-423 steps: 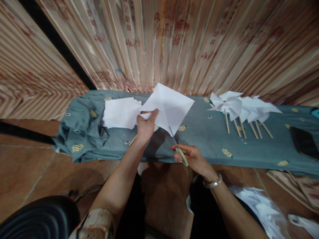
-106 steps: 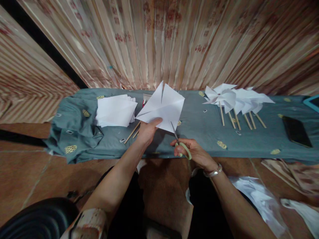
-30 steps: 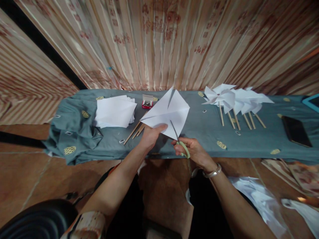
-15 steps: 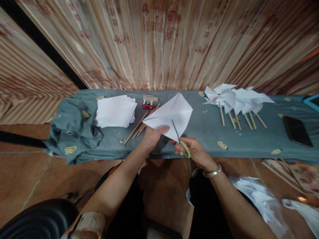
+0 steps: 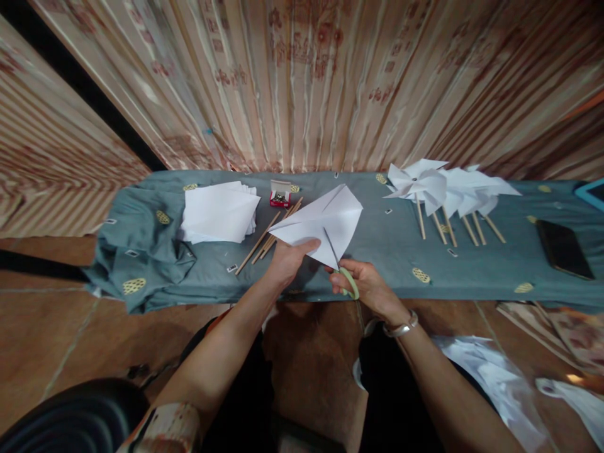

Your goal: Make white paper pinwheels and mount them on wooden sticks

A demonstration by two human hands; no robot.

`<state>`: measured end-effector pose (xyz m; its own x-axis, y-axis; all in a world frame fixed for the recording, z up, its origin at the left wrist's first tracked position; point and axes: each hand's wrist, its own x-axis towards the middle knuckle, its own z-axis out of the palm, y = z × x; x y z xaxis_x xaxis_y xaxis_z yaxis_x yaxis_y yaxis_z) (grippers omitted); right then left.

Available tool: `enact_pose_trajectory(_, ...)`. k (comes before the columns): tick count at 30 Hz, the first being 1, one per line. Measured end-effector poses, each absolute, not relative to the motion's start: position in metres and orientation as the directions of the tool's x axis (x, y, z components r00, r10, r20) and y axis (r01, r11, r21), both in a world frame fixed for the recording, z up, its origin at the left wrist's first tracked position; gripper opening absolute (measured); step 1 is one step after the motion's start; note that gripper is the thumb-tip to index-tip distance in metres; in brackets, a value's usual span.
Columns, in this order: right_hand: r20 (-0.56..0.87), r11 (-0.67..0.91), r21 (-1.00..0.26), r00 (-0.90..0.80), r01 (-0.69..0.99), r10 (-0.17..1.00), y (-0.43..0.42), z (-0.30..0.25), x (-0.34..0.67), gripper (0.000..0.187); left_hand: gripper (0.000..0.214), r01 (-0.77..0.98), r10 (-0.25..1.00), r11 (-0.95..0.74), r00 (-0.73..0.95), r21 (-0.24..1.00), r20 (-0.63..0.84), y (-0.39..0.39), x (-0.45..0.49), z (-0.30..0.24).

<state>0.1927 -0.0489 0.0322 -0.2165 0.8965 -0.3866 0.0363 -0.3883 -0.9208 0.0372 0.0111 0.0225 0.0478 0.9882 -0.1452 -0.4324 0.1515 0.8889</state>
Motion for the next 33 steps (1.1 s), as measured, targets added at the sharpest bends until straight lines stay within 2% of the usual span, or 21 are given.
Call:
enact_pose_trajectory(15, -0.335, -0.327, -0.942, -0.227, 0.073, 0.914, -0.050, 0.027, 0.196, 0.046, 0.047, -0.427, 0.989, 0.149, 0.064, 0.892, -0.134, 0.010, 0.039, 0.021)
enact_pose_trajectory(33, -0.341, -0.340, -0.939, -0.204, 0.041, 0.918, -0.050, 0.022, 0.194, 0.044, 0.041, -0.442, 0.991, 0.137, 0.058, 0.886, -0.124, 0.009, 0.038, 0.020)
